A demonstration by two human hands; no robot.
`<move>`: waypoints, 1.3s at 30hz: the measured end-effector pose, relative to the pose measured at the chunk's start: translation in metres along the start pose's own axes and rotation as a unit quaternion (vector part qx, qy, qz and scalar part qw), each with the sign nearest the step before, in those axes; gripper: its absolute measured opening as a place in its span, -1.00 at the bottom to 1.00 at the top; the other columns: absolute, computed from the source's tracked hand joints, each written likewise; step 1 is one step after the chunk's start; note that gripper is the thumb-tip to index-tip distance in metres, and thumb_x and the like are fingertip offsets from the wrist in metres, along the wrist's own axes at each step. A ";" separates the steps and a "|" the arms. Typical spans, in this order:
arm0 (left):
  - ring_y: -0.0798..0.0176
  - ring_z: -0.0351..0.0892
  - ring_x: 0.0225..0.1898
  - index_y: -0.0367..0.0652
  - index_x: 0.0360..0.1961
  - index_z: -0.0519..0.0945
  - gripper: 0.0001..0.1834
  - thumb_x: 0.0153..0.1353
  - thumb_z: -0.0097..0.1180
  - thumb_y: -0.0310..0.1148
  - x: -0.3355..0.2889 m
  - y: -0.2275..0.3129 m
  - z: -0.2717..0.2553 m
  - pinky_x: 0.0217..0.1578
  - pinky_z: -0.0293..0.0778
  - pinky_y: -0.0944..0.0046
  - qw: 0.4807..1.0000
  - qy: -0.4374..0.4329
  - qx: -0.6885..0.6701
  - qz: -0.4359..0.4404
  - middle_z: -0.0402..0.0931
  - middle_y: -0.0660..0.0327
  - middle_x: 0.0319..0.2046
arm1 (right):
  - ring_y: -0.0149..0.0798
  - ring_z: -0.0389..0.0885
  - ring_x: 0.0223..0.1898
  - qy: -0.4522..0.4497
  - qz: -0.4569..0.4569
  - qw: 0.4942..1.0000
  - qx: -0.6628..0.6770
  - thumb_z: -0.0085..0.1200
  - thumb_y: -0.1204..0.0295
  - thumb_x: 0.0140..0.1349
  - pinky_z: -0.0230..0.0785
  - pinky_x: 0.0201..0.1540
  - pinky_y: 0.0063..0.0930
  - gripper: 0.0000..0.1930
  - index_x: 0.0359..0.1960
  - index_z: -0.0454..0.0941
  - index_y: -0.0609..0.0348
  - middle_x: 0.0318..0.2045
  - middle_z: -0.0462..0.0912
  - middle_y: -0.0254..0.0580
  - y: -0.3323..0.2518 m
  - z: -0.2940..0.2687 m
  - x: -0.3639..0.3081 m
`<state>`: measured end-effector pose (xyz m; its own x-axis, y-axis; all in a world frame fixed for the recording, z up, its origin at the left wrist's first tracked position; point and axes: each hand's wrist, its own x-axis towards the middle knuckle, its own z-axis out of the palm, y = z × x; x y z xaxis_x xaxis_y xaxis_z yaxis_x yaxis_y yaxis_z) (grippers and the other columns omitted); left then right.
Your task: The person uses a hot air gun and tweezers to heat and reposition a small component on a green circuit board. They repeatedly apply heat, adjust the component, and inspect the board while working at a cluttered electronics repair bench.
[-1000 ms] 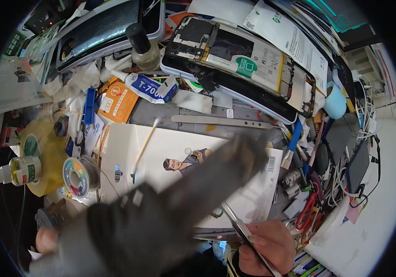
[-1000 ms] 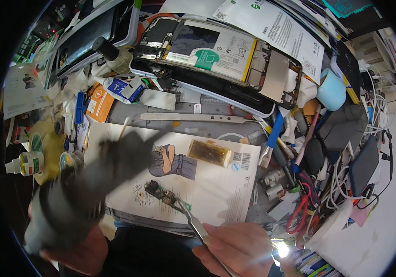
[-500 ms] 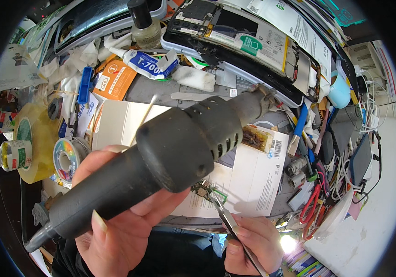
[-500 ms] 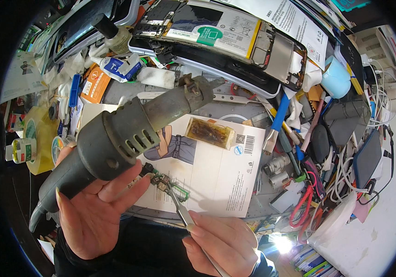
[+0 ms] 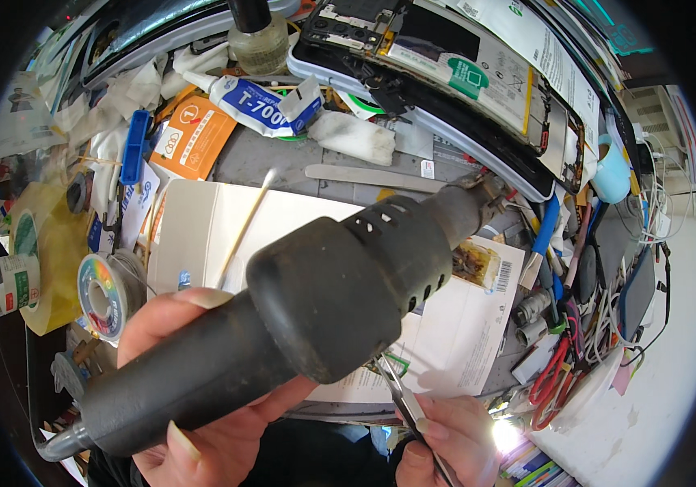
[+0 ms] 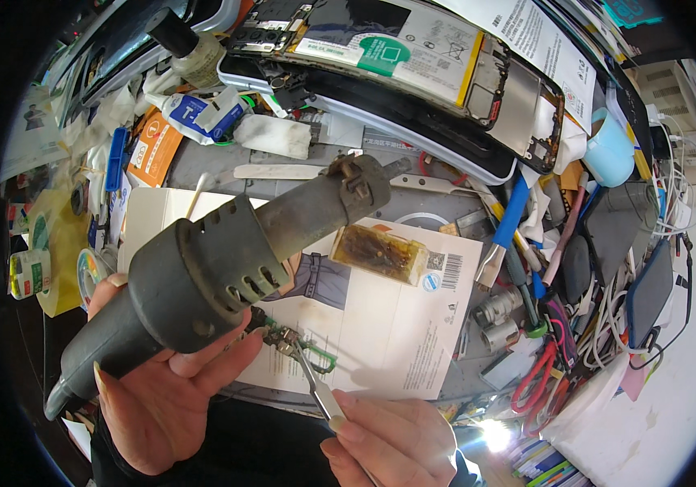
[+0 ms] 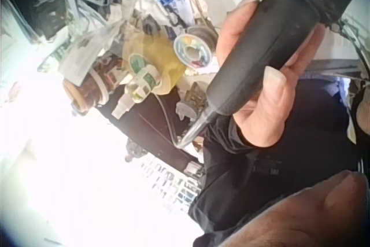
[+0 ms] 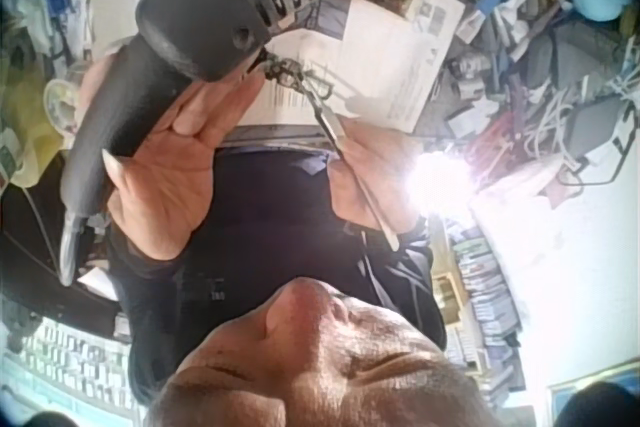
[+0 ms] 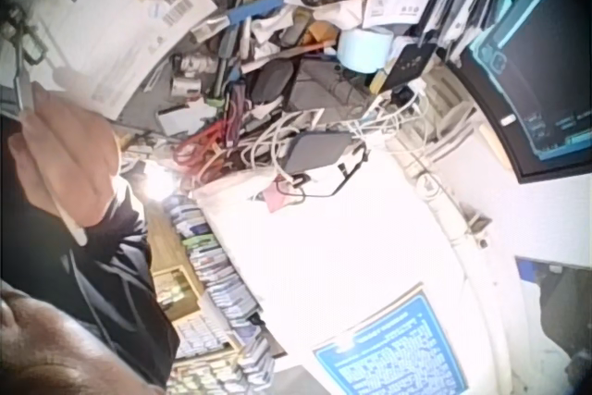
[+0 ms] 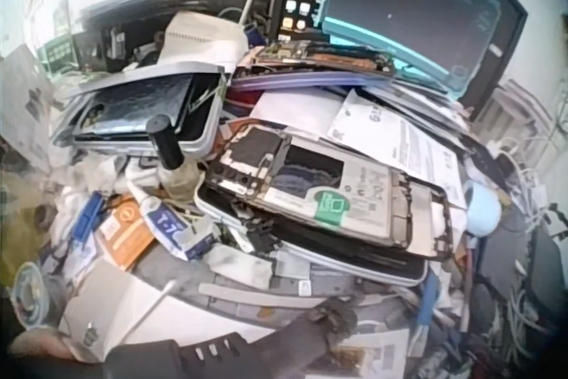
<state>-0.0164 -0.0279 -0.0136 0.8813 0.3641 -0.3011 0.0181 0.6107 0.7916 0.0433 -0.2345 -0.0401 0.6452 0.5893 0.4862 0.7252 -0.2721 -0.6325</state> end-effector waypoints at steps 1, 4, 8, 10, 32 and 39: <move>-0.36 0.36 0.22 0.21 0.37 -0.25 -0.26 0.39 -0.20 0.18 0.000 0.000 0.000 0.21 0.30 -0.43 1.000 0.004 -0.004 0.001 0.17 -0.18 0.34 | -0.03 0.68 -0.35 -0.010 0.009 1.000 -0.010 0.15 0.57 0.16 0.52 -0.26 -0.33 -0.78 -0.16 0.56 0.40 -0.31 0.69 0.16 -0.002 0.000 0.000; -0.35 0.38 0.21 0.21 0.36 -0.24 -0.27 0.39 -0.18 0.16 0.000 -0.001 0.001 0.20 0.30 -0.43 1.000 0.010 0.002 0.003 0.18 -0.19 0.33 | -0.02 0.68 -0.33 0.016 0.015 1.000 0.006 0.15 0.56 0.17 0.52 -0.22 -0.30 -0.80 -0.17 0.57 0.37 -0.29 0.69 0.14 -0.003 0.003 -0.001; -0.35 0.38 0.21 0.20 0.35 -0.22 -0.29 0.39 -0.17 0.14 0.000 -0.001 0.001 0.20 0.30 -0.43 1.000 0.005 0.003 0.010 0.19 -0.21 0.32 | -0.01 0.67 -0.32 0.018 0.012 1.000 0.005 0.15 0.55 0.18 0.52 -0.22 -0.28 -0.79 -0.15 0.57 0.36 -0.27 0.69 0.14 -0.001 0.006 -0.004; -0.35 0.38 0.21 0.19 0.35 -0.22 -0.29 0.39 -0.17 0.13 0.001 -0.001 0.001 0.20 0.30 -0.43 1.000 0.004 0.002 0.011 0.19 -0.21 0.32 | -0.02 0.67 -0.31 0.016 0.001 1.000 0.001 0.15 0.54 0.18 0.52 -0.23 -0.27 -0.78 -0.14 0.57 0.35 -0.26 0.69 0.15 0.000 0.005 -0.005; -0.29 0.35 0.25 0.16 0.28 -0.12 -0.33 0.37 -0.01 0.00 0.006 0.006 0.003 0.20 0.24 -0.51 1.000 -0.009 -0.017 -0.006 0.08 -0.12 0.38 | -0.02 0.68 -0.32 0.002 0.013 1.000 0.019 0.14 0.54 0.16 0.54 -0.30 -0.28 -0.76 -0.12 0.56 0.31 -0.26 0.69 0.13 0.002 0.005 -0.008; -0.22 0.39 0.23 0.05 0.22 0.02 -0.32 0.28 0.16 -0.05 0.007 0.007 0.007 0.16 0.34 -0.41 0.998 0.044 -0.029 -0.025 0.15 -0.07 0.31 | 0.01 0.69 -0.34 -0.041 0.030 0.999 0.019 0.17 0.56 0.12 0.54 -0.31 -0.27 -0.76 -0.16 0.57 0.39 -0.29 0.69 0.18 0.001 -0.007 -0.012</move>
<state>-0.0070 -0.0261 -0.0057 0.8349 0.3913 -0.3871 0.0308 0.6689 0.7427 0.0378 -0.2471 -0.0422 0.6639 0.6342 0.3961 0.6751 -0.2805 -0.6824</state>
